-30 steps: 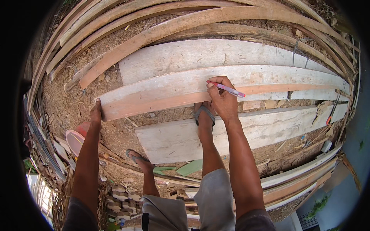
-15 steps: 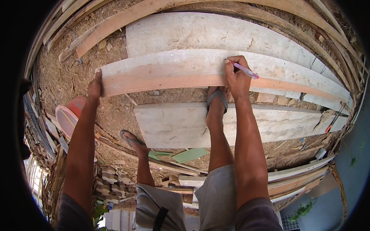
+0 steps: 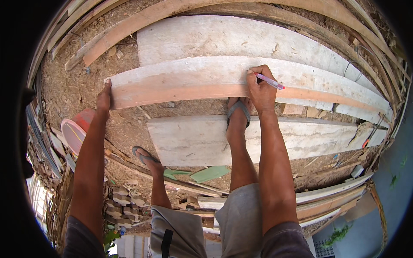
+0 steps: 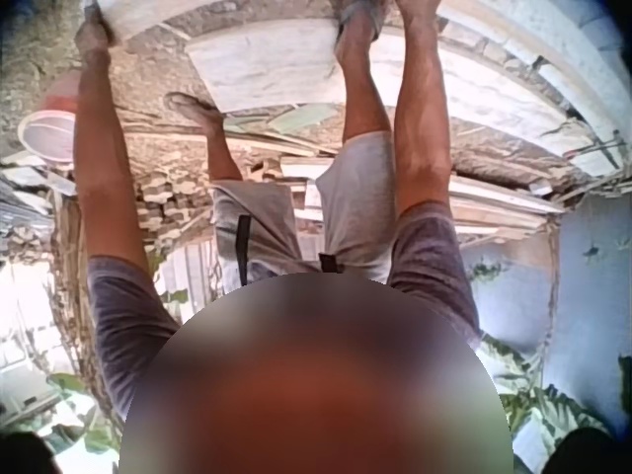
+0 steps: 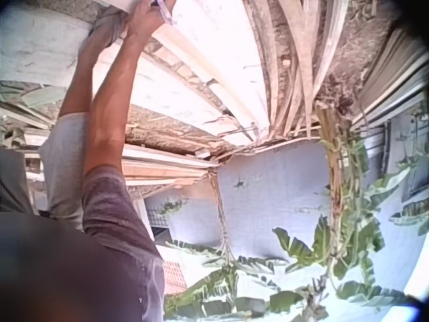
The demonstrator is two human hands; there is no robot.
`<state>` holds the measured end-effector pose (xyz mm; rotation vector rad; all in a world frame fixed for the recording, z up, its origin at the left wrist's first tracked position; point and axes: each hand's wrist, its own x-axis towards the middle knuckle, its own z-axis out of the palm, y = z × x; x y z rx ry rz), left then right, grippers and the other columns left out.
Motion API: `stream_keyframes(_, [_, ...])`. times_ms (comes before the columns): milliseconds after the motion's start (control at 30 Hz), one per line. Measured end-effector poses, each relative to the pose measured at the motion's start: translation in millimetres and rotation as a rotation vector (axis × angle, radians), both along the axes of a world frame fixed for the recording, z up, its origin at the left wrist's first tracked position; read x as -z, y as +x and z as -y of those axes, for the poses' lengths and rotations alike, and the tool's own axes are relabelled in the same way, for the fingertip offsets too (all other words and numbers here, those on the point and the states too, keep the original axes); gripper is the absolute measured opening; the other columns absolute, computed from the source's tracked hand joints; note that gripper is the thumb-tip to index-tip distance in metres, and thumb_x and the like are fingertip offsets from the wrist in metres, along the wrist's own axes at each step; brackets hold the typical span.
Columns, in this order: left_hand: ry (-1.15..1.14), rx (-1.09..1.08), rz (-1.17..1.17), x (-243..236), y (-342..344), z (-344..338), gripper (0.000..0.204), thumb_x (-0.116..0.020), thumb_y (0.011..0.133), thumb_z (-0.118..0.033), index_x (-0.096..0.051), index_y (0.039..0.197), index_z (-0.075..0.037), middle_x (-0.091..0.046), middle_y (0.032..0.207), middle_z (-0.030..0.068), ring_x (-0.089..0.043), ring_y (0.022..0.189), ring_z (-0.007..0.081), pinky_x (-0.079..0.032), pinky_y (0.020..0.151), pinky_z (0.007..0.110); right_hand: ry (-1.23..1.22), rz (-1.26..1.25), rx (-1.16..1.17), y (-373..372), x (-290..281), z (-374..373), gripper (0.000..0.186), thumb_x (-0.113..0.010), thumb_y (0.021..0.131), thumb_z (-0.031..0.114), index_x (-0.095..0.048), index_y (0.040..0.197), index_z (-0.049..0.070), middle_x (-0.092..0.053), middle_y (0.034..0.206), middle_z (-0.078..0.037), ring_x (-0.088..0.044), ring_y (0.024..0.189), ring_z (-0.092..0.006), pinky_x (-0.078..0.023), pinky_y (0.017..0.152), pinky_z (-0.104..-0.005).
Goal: The person walks through a cluttered outdoor construction area, picks up a hand saw, and sits on the ground to cut a wooden plank. After cutting, the person stands, walks to another plank, marks it with a pen, and places it aside.
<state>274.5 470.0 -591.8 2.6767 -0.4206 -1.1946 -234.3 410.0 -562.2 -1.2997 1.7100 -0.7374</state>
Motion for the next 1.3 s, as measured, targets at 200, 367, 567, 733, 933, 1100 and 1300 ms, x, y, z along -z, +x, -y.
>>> stream_keyframes(200, [-0.031,0.01,-0.014,2,2,-3,0.078,-0.061,0.085,-0.069,-0.066,0.109,0.006,-0.062,0.103,0.0118,-0.053,0.094,0.0214,-0.042,0.092,0.034,0.025,-0.019,0.046,1,1,1,0.01,-0.063,0.087,0.011,-0.062,0.087,0.001,-0.06,0.075,-0.002,-0.052,0.071,-0.008,-0.046,0.066,-0.0255])
stream_keyframes(367, [-0.054,-0.003,0.003,5,2,-5,0.081,-0.061,0.084,-0.07,-0.066,0.111,0.006,-0.063,0.105,0.013,-0.055,0.096,0.0216,-0.042,0.092,0.034,0.025,-0.053,0.041,2,-5,-2,0.011,-0.062,0.087,0.01,-0.06,0.085,0.0,-0.06,0.074,-0.003,-0.051,0.07,-0.0089,-0.045,0.064,-0.0258])
stream_keyframes(567, [0.001,0.007,0.01,3,1,-2,0.083,-0.06,0.084,-0.07,-0.065,0.113,0.008,-0.064,0.107,0.015,-0.057,0.098,0.0233,-0.042,0.092,0.035,0.068,0.032,0.074,0,-6,-2,0.011,-0.061,0.09,0.01,-0.059,0.086,0.0,-0.058,0.073,-0.001,-0.05,0.07,-0.0089,-0.044,0.065,-0.0256])
stream_keyframes(733, [0.038,0.032,-0.023,5,6,-4,0.091,-0.056,0.085,-0.073,-0.058,0.13,0.007,-0.06,0.127,0.0179,-0.055,0.115,0.0264,-0.037,0.104,0.036,0.025,0.043,0.148,-6,1,-3,0.009,-0.06,0.09,0.009,-0.059,0.086,0.0,-0.057,0.074,0.0,-0.048,0.068,-0.0083,-0.043,0.064,-0.0252])
stream_keyframes(933, [0.004,0.008,-0.064,9,8,-7,0.09,-0.057,0.084,-0.073,-0.059,0.128,0.007,-0.06,0.127,0.0166,-0.055,0.115,0.0248,-0.038,0.103,0.034,0.063,-0.038,0.129,-9,3,-4,0.013,-0.062,0.095,0.015,-0.058,0.091,0.003,-0.053,0.07,0.001,-0.045,0.058,-0.0047,-0.04,0.048,-0.023])
stream_keyframes(1100, [-0.037,0.002,-0.031,6,4,-6,0.085,-0.06,0.084,-0.07,-0.064,0.118,0.008,-0.063,0.112,0.0145,-0.056,0.101,0.023,-0.04,0.096,0.034,0.038,0.001,0.165,-1,-4,-2,0.012,-0.06,0.093,0.012,-0.058,0.088,0.001,-0.056,0.074,-0.001,-0.048,0.065,-0.0064,-0.042,0.058,-0.0239])
stream_keyframes(1300, [0.027,0.002,-0.059,1,1,-3,0.094,-0.055,0.085,-0.073,-0.055,0.132,0.008,-0.057,0.132,0.0194,-0.053,0.12,0.027,-0.035,0.106,0.035,0.045,0.003,0.164,0,-9,-10,0.011,-0.059,0.093,0.012,-0.057,0.09,0.001,-0.054,0.07,0.0,-0.046,0.061,-0.0057,-0.04,0.052,-0.0236])
